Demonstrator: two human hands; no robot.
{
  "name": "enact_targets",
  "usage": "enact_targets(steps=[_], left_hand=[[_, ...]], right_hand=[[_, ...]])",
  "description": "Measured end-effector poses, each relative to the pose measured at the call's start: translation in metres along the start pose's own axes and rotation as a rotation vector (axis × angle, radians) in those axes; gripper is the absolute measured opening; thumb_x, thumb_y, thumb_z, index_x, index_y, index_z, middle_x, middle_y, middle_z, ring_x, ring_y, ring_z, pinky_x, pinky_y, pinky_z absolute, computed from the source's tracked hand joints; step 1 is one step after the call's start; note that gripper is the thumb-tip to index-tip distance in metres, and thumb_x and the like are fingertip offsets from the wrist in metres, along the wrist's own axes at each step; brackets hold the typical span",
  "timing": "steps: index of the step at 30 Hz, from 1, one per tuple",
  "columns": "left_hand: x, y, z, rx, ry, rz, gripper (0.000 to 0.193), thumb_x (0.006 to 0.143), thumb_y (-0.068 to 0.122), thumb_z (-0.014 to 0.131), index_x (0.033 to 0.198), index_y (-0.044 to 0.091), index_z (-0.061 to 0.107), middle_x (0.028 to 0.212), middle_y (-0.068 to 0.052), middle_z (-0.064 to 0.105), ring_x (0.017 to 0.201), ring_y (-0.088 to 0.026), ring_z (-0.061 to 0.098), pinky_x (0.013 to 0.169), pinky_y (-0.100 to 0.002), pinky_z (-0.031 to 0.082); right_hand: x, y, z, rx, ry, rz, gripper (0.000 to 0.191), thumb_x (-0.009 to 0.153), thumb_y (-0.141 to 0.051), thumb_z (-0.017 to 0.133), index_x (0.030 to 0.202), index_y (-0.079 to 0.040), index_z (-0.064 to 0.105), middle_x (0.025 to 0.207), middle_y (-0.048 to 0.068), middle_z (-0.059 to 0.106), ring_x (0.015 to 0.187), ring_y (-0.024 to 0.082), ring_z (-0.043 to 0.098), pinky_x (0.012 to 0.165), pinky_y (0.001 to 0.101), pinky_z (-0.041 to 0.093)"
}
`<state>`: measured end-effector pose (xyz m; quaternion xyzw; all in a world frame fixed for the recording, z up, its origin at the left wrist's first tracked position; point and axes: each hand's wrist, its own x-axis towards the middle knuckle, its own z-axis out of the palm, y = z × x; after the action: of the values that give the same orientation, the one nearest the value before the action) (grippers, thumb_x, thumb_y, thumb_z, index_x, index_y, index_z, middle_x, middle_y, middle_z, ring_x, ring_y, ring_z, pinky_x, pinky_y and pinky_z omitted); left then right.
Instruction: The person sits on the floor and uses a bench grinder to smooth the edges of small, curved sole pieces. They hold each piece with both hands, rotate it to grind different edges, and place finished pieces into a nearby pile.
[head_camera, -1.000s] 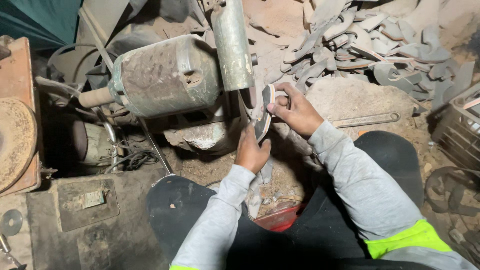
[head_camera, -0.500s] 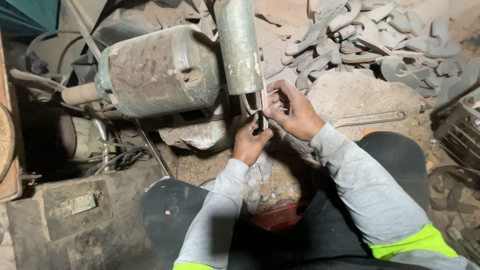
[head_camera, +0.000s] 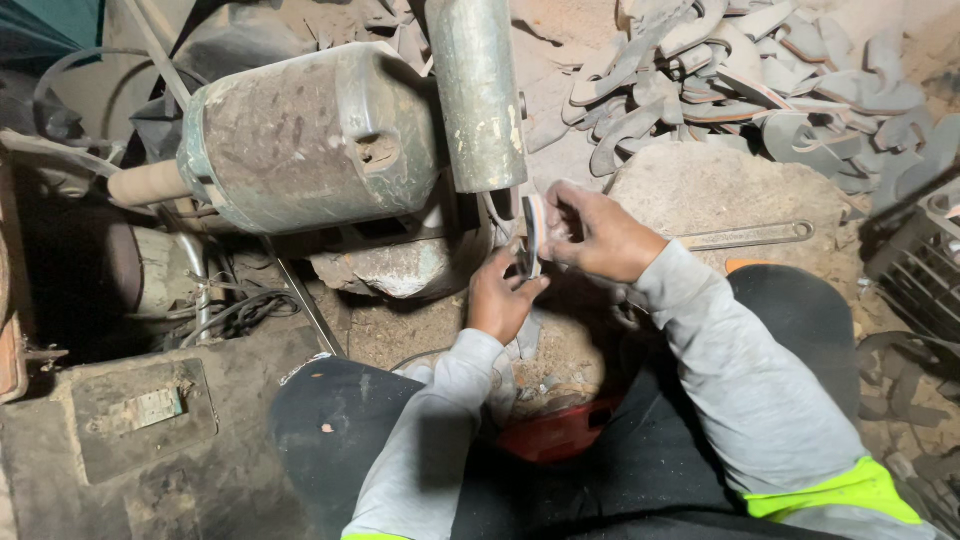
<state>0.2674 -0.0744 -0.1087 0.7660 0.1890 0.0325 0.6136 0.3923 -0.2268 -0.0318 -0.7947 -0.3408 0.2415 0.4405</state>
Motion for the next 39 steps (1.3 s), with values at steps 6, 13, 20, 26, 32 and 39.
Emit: enact_targets(steps=[6, 13, 20, 26, 32, 39], left_hand=[[-0.002, 0.012, -0.014, 0.238, 0.086, 0.158, 0.052, 0.081, 0.012, 0.084, 0.129, -0.001, 0.068, 0.114, -0.017, 0.077, 0.102, -0.021, 0.074, 0.091, -0.035, 0.06], [0.009, 0.008, -0.013, -0.24, -0.121, 0.077, 0.06, 0.084, 0.02, 0.084, 0.136, 0.0, 0.061, 0.106, -0.009, 0.073, 0.091, -0.016, 0.069, 0.073, -0.028, 0.059], [0.022, 0.028, -0.018, -0.301, -0.087, 0.063, 0.043, 0.086, 0.026, 0.081, 0.119, 0.0, 0.069, 0.097, -0.005, 0.073, 0.078, -0.01, 0.065, 0.06, -0.025, 0.056], [0.021, 0.041, -0.023, -0.344, -0.1, 0.053, 0.035, 0.091, 0.025, 0.08, 0.114, 0.0, 0.07, 0.09, -0.002, 0.065, 0.074, -0.009, 0.058, 0.059, -0.025, 0.052], [0.023, 0.047, -0.025, -0.334, -0.094, 0.079, 0.035, 0.091, 0.027, 0.079, 0.113, 0.001, 0.071, 0.093, -0.002, 0.07, 0.077, -0.009, 0.062, 0.061, -0.025, 0.055], [0.025, 0.048, -0.025, -0.335, -0.101, 0.055, 0.038, 0.09, 0.028, 0.079, 0.116, 0.002, 0.071, 0.095, -0.003, 0.072, 0.079, -0.009, 0.064, 0.062, -0.025, 0.055]], right_hand=[[0.003, 0.004, -0.004, 0.519, -0.085, -0.039, 0.039, 0.085, 0.005, 0.069, 0.118, -0.002, 0.05, 0.1, 0.0, 0.062, 0.095, 0.008, 0.059, 0.086, 0.0259, 0.054], [0.007, -0.009, 0.005, 0.445, 0.119, -0.112, 0.041, 0.094, 0.001, 0.069, 0.13, 0.0, 0.05, 0.104, 0.005, 0.065, 0.099, 0.01, 0.063, 0.088, 0.0269, 0.055], [0.018, -0.016, -0.008, 0.516, 0.159, -0.164, 0.048, 0.095, 0.003, 0.068, 0.138, 0.001, 0.047, 0.107, 0.005, 0.066, 0.099, 0.01, 0.064, 0.091, 0.025, 0.056], [0.022, -0.023, -0.007, 0.44, 0.214, -0.205, 0.053, 0.095, 0.003, 0.072, 0.142, 0.001, 0.048, 0.107, 0.005, 0.065, 0.099, 0.008, 0.063, 0.089, 0.0231, 0.055], [0.026, -0.025, -0.01, 0.436, 0.227, -0.223, 0.051, 0.095, 0.002, 0.072, 0.141, 0.0, 0.05, 0.108, 0.004, 0.066, 0.099, 0.007, 0.063, 0.087, 0.0219, 0.055], [0.027, -0.023, -0.01, 0.379, 0.249, -0.226, 0.051, 0.096, 0.002, 0.075, 0.142, 0.0, 0.052, 0.106, 0.004, 0.066, 0.097, 0.006, 0.061, 0.083, 0.0209, 0.052]])
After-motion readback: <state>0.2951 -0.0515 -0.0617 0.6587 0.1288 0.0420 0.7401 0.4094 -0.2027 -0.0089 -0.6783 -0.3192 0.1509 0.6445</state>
